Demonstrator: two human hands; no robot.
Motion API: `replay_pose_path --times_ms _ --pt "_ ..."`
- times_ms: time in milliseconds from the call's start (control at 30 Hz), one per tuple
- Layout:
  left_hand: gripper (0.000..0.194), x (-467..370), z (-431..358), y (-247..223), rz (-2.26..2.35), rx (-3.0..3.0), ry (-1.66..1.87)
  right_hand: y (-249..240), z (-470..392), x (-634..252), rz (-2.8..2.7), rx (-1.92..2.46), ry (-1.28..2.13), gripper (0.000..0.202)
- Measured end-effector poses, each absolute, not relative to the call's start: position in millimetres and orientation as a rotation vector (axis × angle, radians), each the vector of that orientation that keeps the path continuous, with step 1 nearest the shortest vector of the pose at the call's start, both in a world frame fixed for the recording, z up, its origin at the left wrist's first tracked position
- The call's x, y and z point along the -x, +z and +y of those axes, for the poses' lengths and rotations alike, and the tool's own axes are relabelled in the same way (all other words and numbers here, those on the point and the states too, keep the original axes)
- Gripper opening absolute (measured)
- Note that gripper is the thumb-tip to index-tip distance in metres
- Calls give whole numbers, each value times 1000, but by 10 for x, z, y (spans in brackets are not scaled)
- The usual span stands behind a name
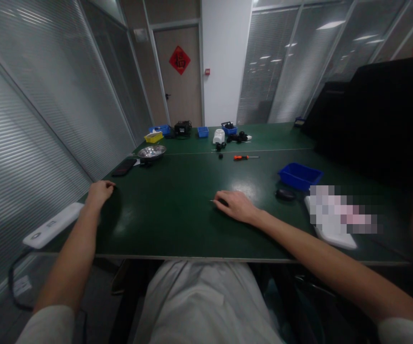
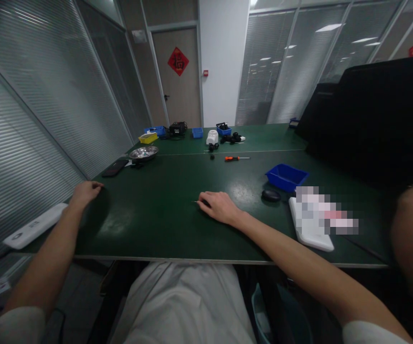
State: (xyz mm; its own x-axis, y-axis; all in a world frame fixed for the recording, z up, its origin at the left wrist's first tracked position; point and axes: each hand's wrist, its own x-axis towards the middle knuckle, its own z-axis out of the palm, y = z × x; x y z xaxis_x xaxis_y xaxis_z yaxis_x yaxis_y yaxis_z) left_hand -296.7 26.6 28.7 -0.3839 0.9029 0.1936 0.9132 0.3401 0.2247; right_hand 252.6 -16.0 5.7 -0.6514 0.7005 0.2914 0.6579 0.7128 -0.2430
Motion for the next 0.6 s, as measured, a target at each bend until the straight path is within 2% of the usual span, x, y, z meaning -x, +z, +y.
replay_pose_path --times_ms 167,300,600 --pt "35 3020 256 237 -2514 1639 -504 77 -171 -2524 -2555 1049 165 27" --pt "28 3008 202 245 -2504 1630 -500 62 -158 -2524 -2553 1036 176 25" --pt "27 2946 172 263 -2469 1597 -459 64 -148 -2521 -2554 1047 186 26"
